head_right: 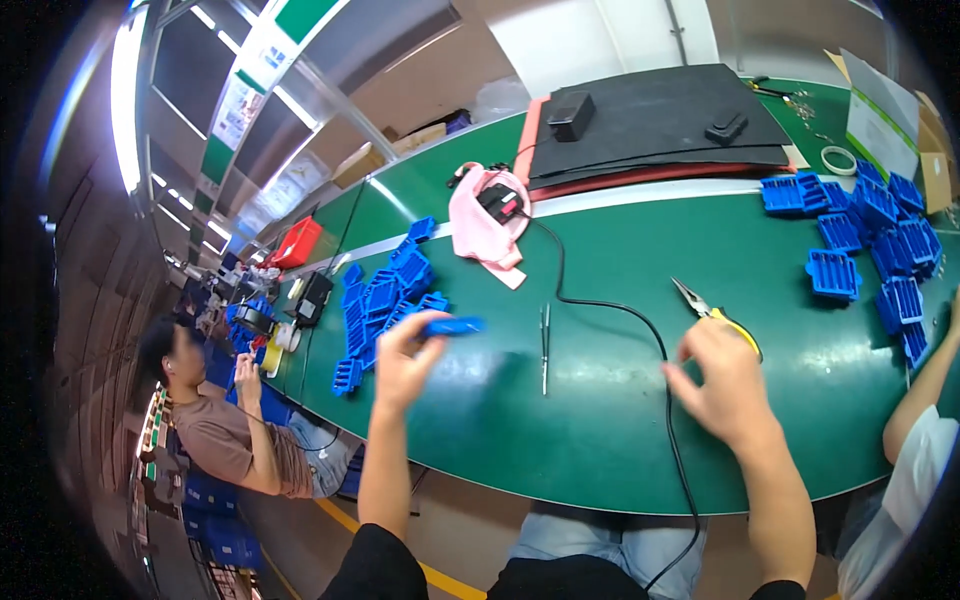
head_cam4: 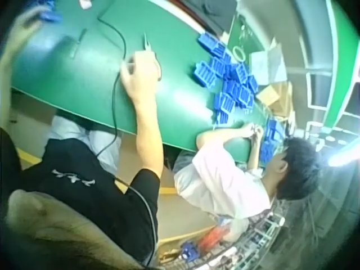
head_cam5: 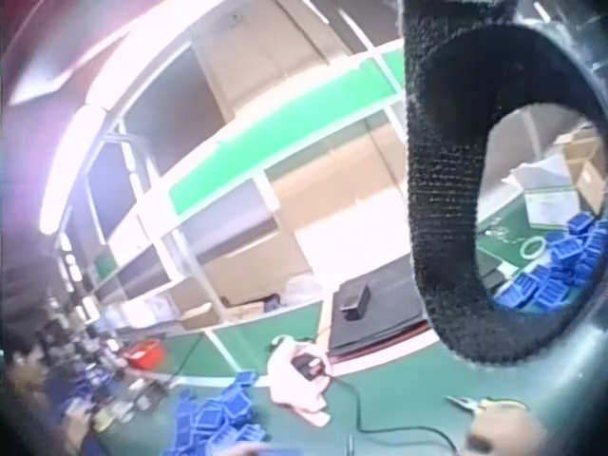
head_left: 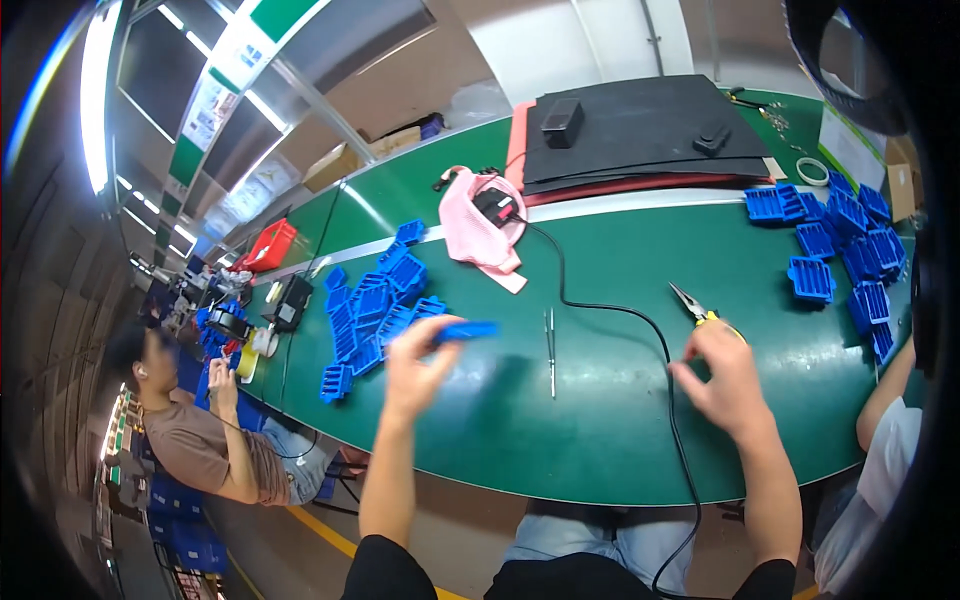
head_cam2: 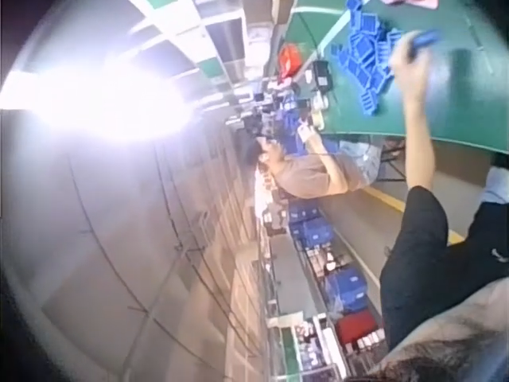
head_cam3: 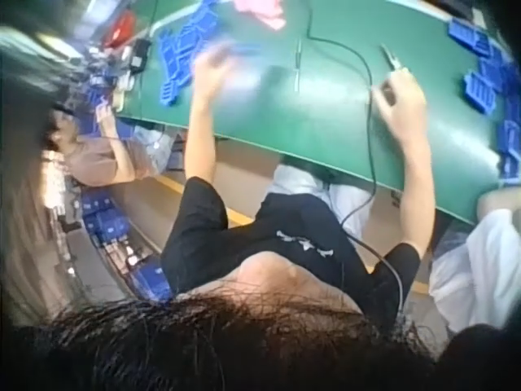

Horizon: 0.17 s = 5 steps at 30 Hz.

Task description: Soldering electrical wires into small blue plastic cases containing electronic modules.

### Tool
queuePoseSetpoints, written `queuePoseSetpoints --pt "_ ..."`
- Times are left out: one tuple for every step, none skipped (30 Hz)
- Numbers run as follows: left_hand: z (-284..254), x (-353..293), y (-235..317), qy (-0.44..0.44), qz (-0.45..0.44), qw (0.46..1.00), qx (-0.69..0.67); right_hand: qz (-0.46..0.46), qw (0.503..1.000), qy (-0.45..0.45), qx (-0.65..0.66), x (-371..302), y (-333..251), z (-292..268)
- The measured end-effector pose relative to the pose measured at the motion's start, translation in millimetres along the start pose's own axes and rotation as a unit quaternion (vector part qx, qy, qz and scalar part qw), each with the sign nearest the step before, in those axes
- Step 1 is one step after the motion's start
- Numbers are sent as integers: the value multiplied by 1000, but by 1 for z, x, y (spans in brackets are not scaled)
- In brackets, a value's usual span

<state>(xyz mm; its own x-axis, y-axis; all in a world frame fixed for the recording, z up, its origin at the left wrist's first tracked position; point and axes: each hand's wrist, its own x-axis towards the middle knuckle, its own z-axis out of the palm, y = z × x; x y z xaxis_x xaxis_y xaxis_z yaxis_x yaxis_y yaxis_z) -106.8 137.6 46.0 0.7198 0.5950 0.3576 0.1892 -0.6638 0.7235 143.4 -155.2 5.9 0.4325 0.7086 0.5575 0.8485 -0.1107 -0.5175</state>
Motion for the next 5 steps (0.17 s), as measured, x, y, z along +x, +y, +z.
queuePoseSetpoints --pt "-21 0 -5 70 -53 996 16 64 998 -1 -19 0 3 -5" --pt "-47 -2 -32 133 -47 988 64 76 996 19 -45 1 3 -10" --pt "-77 -4 -64 190 -43 964 179 88 993 38 -71 3 2 -12" --pt "-92 -2 -75 224 -53 933 276 134 986 30 -90 1 3 -13" --pt "-113 -2 -93 227 -76 910 337 148 983 18 -109 2 2 -14"
